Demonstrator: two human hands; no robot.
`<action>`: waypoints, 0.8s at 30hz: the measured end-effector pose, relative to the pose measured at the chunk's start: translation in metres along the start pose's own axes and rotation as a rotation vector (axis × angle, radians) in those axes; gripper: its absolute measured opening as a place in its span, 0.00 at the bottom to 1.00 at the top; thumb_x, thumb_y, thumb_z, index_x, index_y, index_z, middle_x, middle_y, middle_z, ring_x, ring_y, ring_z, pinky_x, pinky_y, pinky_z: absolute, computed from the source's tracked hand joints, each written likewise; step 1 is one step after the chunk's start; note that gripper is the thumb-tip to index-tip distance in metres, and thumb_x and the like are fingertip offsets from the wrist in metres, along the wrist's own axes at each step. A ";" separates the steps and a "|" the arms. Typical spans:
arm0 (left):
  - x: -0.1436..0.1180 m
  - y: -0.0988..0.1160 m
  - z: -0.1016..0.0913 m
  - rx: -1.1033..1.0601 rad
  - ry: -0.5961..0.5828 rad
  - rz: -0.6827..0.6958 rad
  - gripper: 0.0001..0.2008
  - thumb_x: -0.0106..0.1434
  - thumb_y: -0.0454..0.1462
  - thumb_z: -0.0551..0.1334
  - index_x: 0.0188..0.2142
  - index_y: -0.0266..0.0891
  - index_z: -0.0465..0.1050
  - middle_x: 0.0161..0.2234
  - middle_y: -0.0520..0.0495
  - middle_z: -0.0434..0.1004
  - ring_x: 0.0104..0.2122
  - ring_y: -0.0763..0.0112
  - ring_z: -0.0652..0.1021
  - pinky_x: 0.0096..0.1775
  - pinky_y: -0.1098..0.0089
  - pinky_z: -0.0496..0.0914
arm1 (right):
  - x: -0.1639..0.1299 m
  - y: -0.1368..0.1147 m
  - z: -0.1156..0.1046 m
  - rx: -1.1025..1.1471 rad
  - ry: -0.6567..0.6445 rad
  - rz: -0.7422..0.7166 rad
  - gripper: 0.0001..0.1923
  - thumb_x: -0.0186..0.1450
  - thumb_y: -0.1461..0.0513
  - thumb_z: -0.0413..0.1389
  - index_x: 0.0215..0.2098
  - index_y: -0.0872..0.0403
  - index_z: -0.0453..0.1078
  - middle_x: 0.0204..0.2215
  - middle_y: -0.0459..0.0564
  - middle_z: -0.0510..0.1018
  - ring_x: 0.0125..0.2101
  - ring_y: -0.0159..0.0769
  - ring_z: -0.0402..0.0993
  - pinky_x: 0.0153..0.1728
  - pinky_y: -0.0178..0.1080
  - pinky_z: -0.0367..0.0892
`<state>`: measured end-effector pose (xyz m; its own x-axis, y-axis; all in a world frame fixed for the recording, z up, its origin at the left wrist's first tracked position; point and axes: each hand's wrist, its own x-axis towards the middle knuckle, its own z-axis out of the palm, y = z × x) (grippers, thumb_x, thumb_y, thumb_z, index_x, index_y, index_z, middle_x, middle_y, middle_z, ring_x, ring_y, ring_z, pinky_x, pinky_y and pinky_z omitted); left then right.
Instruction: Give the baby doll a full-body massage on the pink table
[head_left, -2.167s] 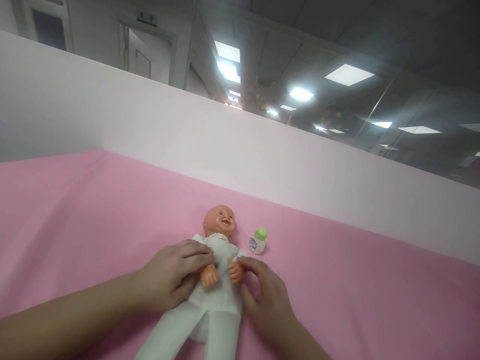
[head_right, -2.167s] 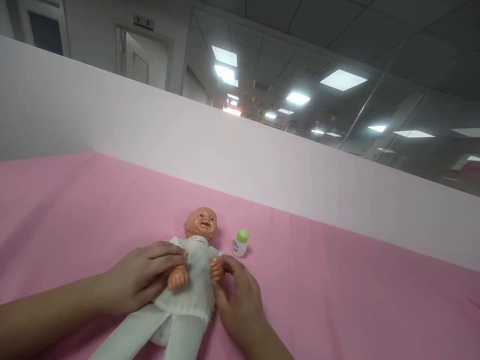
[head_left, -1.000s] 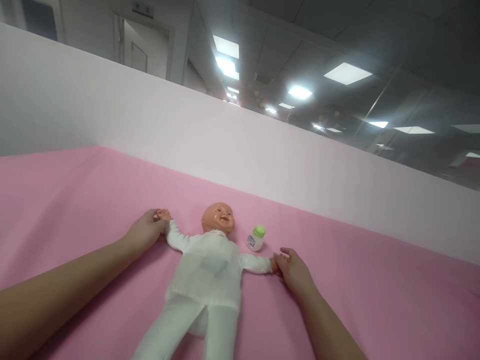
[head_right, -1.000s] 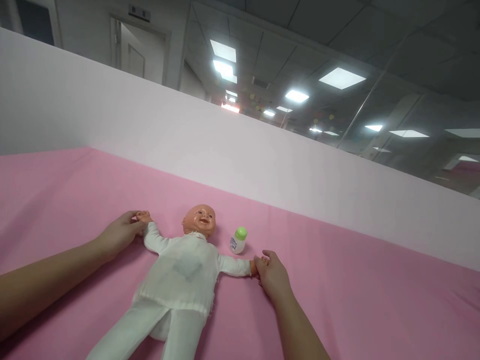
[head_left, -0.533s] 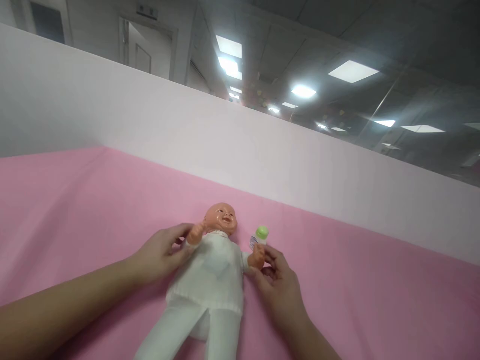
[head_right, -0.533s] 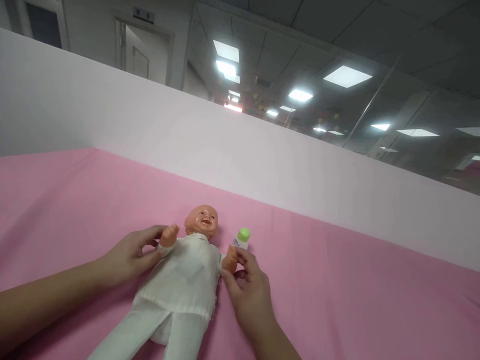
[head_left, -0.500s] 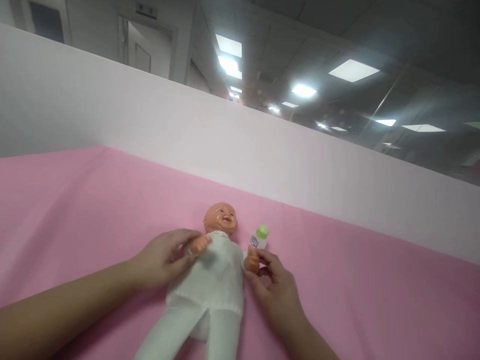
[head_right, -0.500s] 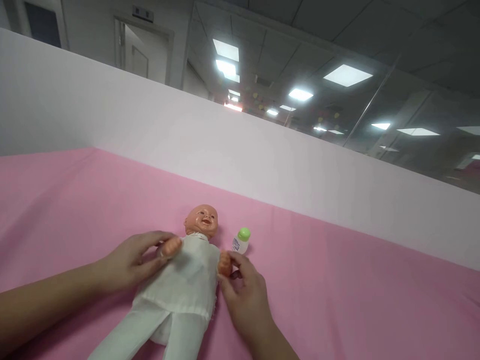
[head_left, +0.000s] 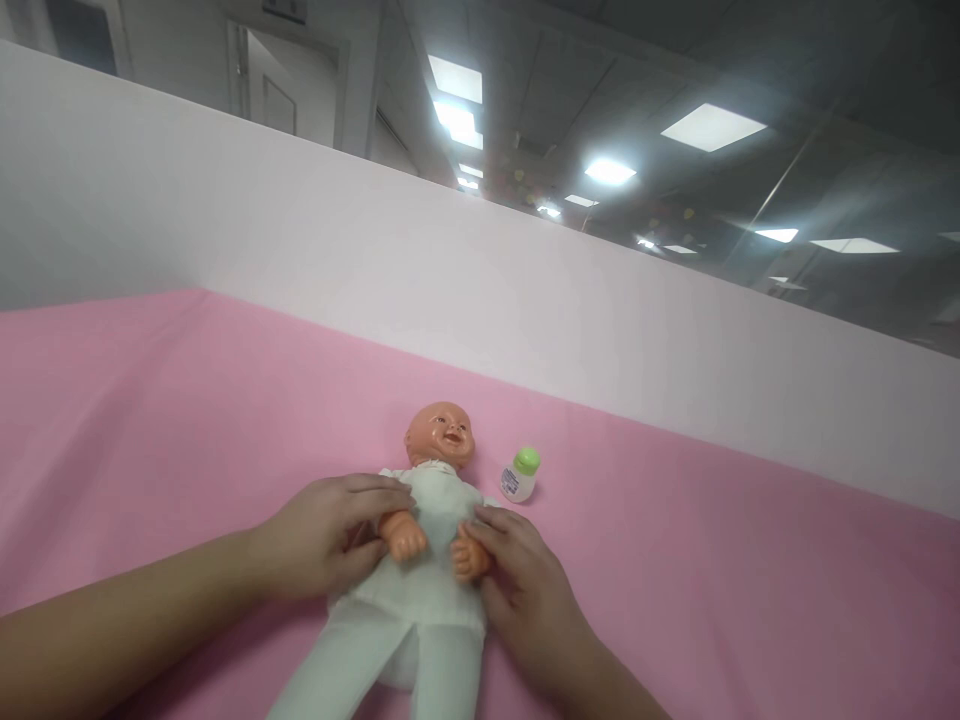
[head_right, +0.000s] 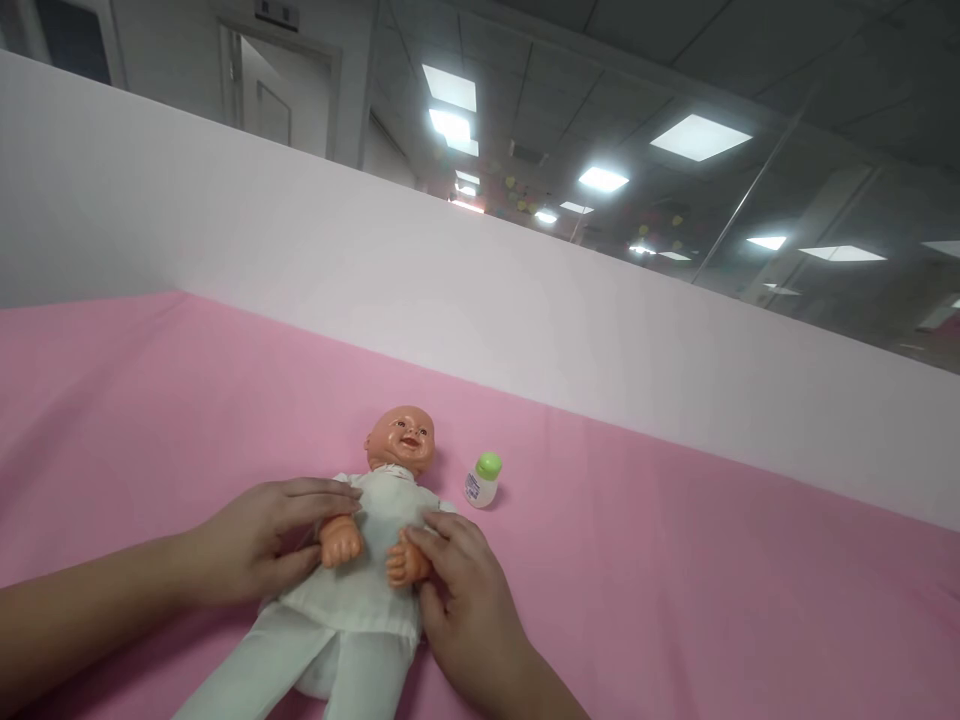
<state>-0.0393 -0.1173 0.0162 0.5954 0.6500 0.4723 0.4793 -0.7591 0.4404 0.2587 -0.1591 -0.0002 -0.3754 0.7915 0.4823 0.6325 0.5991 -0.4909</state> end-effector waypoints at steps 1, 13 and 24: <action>0.001 0.000 -0.002 -0.017 0.005 -0.067 0.20 0.63 0.38 0.62 0.54 0.45 0.76 0.52 0.46 0.82 0.50 0.55 0.81 0.52 0.62 0.75 | 0.001 0.002 -0.001 0.030 0.023 0.061 0.28 0.62 0.69 0.56 0.58 0.43 0.74 0.58 0.50 0.77 0.58 0.45 0.73 0.61 0.53 0.70; 0.003 -0.082 -0.014 -0.515 0.430 -0.942 0.21 0.59 0.52 0.65 0.44 0.40 0.70 0.34 0.47 0.80 0.34 0.57 0.82 0.33 0.65 0.75 | 0.011 0.075 -0.034 0.452 0.492 0.781 0.44 0.61 0.47 0.62 0.69 0.52 0.52 0.60 0.59 0.74 0.52 0.49 0.78 0.51 0.48 0.75; 0.002 -0.083 -0.012 -0.600 0.389 -0.918 0.19 0.56 0.50 0.67 0.40 0.41 0.69 0.32 0.48 0.78 0.35 0.57 0.82 0.33 0.65 0.76 | 0.006 0.077 -0.037 0.123 0.331 0.788 0.44 0.60 0.46 0.62 0.69 0.53 0.58 0.53 0.60 0.80 0.43 0.51 0.82 0.43 0.49 0.76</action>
<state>-0.0858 -0.0522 -0.0097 -0.1052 0.9929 -0.0550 0.1839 0.0737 0.9802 0.3308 -0.1126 -0.0084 0.3708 0.9173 0.1454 0.5402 -0.0857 -0.8371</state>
